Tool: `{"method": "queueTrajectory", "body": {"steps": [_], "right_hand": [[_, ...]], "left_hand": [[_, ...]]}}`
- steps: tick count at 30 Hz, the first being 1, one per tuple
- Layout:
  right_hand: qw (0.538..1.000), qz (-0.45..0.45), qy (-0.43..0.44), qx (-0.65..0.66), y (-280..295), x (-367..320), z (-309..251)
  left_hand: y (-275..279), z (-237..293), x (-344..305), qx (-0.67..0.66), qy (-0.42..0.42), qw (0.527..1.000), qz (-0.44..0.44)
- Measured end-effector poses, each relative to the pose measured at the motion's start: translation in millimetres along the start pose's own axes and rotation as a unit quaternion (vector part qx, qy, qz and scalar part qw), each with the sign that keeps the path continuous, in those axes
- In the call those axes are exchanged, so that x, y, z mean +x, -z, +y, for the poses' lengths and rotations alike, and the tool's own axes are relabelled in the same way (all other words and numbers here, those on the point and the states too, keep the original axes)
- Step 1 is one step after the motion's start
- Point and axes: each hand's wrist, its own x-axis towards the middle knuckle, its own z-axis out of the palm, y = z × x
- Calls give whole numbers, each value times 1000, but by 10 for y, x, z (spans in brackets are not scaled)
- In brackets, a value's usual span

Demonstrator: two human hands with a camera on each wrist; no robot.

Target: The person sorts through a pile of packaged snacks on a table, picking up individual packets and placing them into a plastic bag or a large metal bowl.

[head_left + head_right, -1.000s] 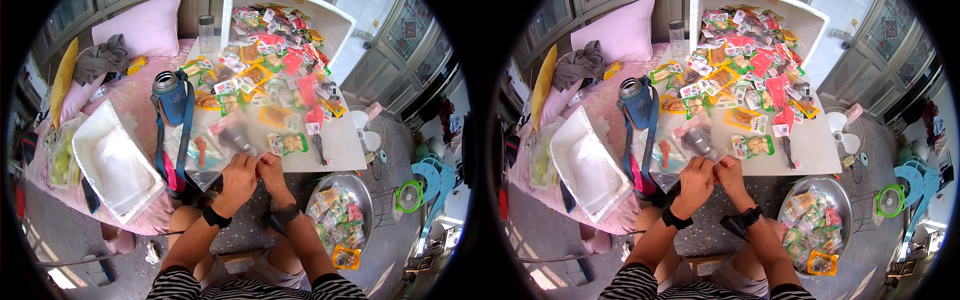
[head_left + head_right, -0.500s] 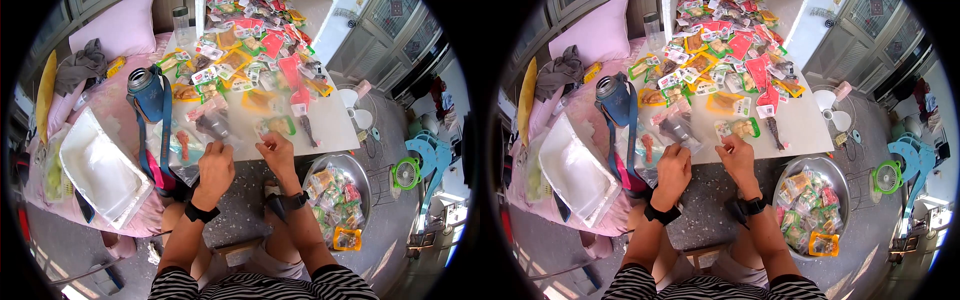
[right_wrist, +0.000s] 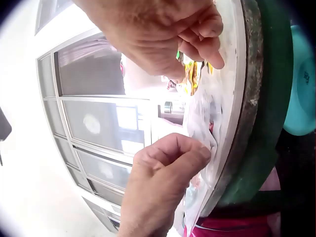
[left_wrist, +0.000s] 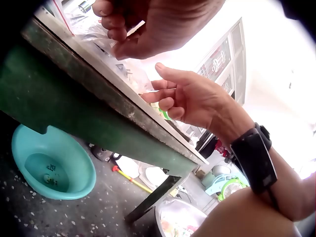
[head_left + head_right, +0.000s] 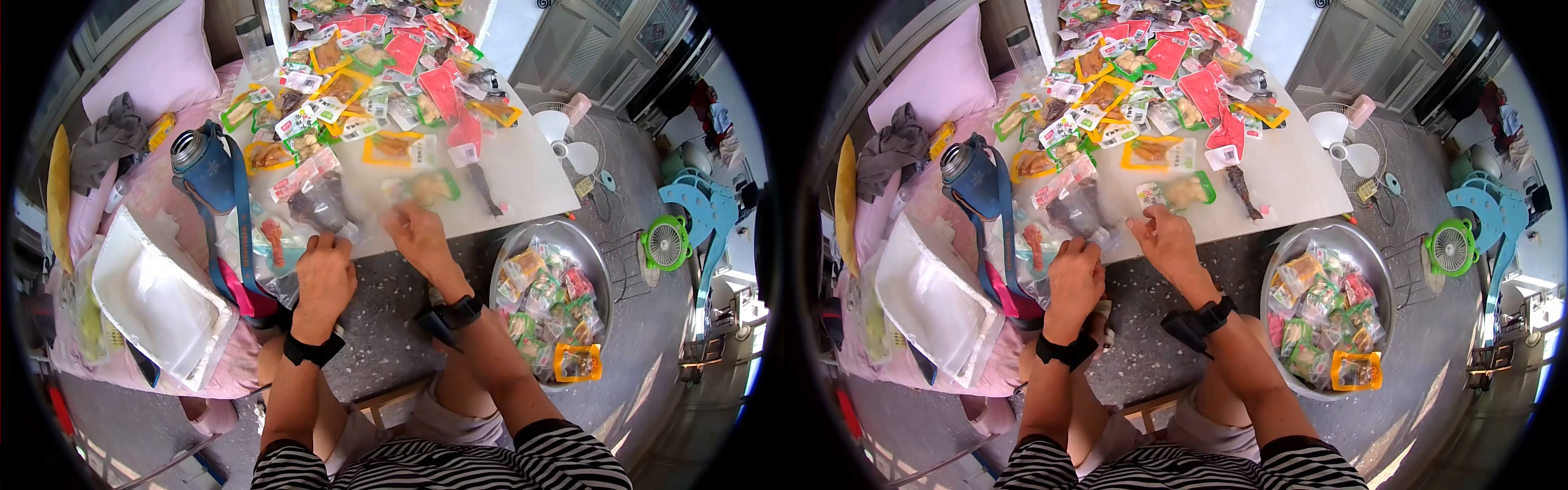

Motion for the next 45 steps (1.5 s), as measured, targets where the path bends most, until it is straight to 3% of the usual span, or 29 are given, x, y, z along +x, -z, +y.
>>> {"method": "queueTrajectory", "body": {"steps": [3,6,9,15,18,21,23,25,26,31,34,37,40,45], "right_hand": [[997,12,22,76,-171,4,83],[968,-36,-111,223,-111,69,110],[932,-51,-166,318,-80,67,133],[905,-57,-200,370,85,82,-18],[869,-54,-217,442,157,77,-49],[869,-75,-212,440,148,81,19],[890,-80,-292,341,202,49,-111],[892,-177,-299,287,253,-29,-131],[897,-159,-299,284,351,-165,-132],[891,-236,-237,306,280,-218,-237],[952,-129,-197,195,-52,-232,-258],[989,22,-102,102,-428,-246,-120],[998,-26,13,63,-209,-222,-153],[981,-28,191,29,499,-287,-372]], "left_hand": [[16,19,0,-14,7,1000,24],[11,28,12,-15,4,1000,22],[47,112,20,-23,0,1000,5],[-94,140,46,40,-3,998,46],[-98,139,52,12,-19,999,49],[17,230,70,-6,-65,996,65],[18,257,84,-11,-82,993,83],[17,283,98,15,-89,993,79],[-34,279,88,11,-103,991,89],[-91,303,65,23,-131,986,100],[-111,248,9,12,-140,988,68],[-119,310,-1,14,-147,987,66],[-133,304,-50,-7,-134,989,62],[55,365,-111,-26,-253,949,185]]}}
